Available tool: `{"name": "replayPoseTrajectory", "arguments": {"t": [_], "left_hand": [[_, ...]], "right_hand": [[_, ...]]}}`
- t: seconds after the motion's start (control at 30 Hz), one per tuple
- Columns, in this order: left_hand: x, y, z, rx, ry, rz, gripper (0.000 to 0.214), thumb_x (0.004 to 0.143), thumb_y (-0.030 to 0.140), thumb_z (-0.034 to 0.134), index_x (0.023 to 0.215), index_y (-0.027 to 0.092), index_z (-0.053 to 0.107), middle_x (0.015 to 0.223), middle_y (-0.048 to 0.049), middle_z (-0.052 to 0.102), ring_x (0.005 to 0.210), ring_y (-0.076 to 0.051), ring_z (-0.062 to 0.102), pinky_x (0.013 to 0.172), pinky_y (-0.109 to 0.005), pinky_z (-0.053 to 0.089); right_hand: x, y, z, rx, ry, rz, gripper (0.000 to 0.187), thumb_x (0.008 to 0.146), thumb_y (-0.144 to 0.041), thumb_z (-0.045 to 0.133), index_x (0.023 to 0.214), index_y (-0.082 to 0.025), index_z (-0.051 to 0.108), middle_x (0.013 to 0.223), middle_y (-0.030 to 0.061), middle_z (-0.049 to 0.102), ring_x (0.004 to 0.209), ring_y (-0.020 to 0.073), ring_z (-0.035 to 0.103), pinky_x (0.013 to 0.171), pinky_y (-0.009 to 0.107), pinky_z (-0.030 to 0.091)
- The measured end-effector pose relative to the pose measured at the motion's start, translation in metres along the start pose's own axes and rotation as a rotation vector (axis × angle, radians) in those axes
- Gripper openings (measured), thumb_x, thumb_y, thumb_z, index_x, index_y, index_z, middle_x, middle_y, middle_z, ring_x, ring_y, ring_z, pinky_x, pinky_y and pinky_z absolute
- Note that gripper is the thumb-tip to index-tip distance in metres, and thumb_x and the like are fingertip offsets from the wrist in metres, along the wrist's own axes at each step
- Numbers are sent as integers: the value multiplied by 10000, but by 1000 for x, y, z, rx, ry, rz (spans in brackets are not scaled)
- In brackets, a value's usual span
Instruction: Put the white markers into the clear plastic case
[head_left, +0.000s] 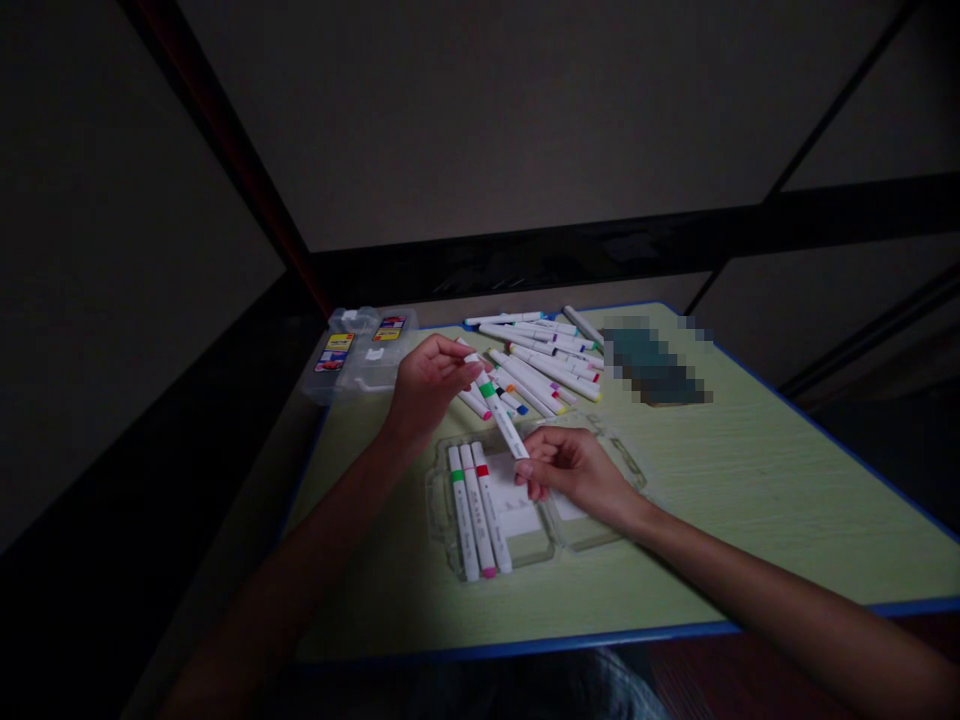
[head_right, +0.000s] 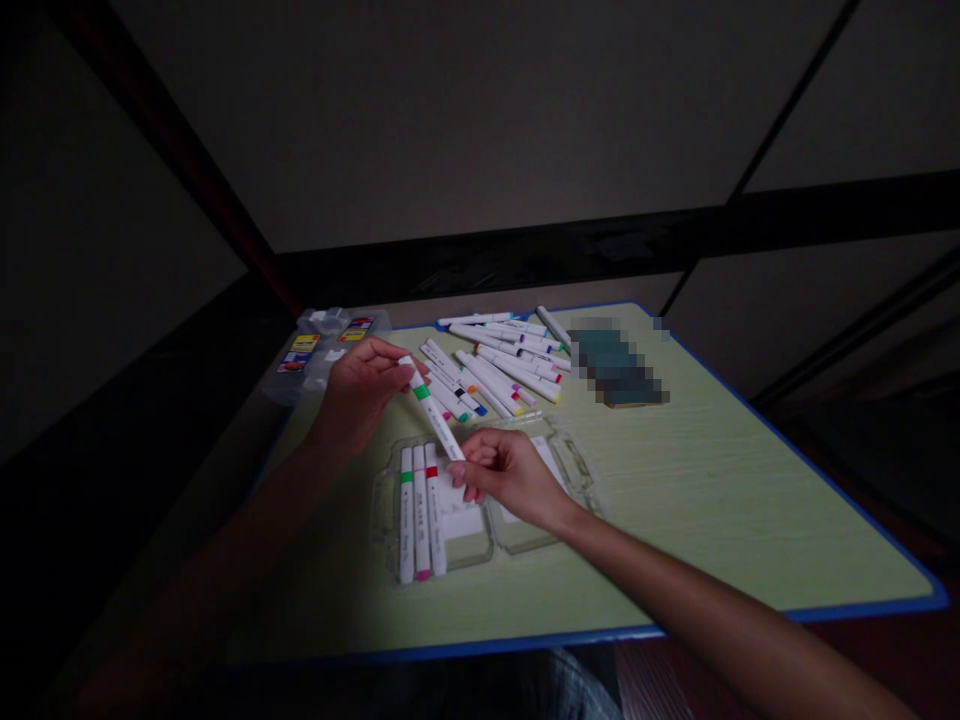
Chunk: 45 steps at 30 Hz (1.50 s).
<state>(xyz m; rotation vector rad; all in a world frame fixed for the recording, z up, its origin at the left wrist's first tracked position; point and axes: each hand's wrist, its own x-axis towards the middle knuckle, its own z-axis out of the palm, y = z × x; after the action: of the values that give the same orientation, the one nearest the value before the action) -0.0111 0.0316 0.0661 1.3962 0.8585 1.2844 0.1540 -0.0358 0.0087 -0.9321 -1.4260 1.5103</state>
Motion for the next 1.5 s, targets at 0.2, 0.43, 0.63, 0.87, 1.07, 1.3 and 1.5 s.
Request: {"name": "replayPoseTrajectory", "arguments": {"t": [0.2, 0.43, 0.63, 0.87, 1.07, 1.3, 1.5], "left_hand": [[-1, 2, -1, 36, -40, 10, 208, 626, 220, 628, 728, 142, 464, 629, -3, 636, 588, -96, 599, 526, -194, 411], [-1, 1, -1, 37, -48, 14, 239, 600, 217, 669, 699, 140, 465, 620, 8, 616, 546, -80, 582, 493, -179, 412], [-2, 3, 1, 28, -70, 12, 263, 575, 212, 697, 693, 135, 474, 599, 28, 588, 536, -67, 569, 488, -162, 422], [-4, 5, 2, 6, -109, 51, 358, 605, 209, 690, 864, 164, 448, 614, 46, 573, 595, -96, 601, 553, -192, 473], [-2, 3, 0, 82, -64, 56, 263, 590, 223, 693, 730, 143, 486, 615, 29, 581, 577, -78, 581, 542, -177, 458], [6, -7, -7, 91, -63, -136, 203, 570, 199, 676, 648, 128, 504, 629, 3, 623, 541, -80, 574, 494, -183, 446], [5, -10, -10, 173, -212, -286, 182, 543, 162, 689, 605, 114, 525, 607, -12, 629, 537, -95, 586, 528, -218, 467]], "right_hand": [[-2, -2, 0, -2, -34, -1, 301, 681, -424, 657, 704, -141, 556, 589, -7, 613, 443, 61, 523, 430, 186, 451], [-3, 1, 3, -10, -8, 9, 309, 646, -423, 685, 679, -148, 548, 580, -15, 603, 440, 64, 520, 430, 190, 449], [-3, 5, 6, -18, 30, 44, 300, 615, -387, 712, 647, -155, 524, 528, -42, 560, 430, 59, 508, 425, 181, 428], [-3, 7, 5, -72, 39, -7, 304, 627, -404, 699, 674, -158, 527, 547, -43, 543, 468, 66, 507, 449, 185, 408], [-5, 7, 6, -131, 43, -92, 284, 705, -353, 652, 853, -171, 493, 578, -53, 529, 496, 73, 510, 458, 181, 396], [-15, -10, 3, -522, -102, -383, 234, 793, -276, 573, 1009, -186, 565, 721, 2, 599, 595, 96, 524, 538, 222, 431], [-17, -12, 2, -553, -225, -447, 280, 722, -345, 642, 930, -160, 608, 779, 24, 654, 577, 97, 546, 540, 221, 457]]}}
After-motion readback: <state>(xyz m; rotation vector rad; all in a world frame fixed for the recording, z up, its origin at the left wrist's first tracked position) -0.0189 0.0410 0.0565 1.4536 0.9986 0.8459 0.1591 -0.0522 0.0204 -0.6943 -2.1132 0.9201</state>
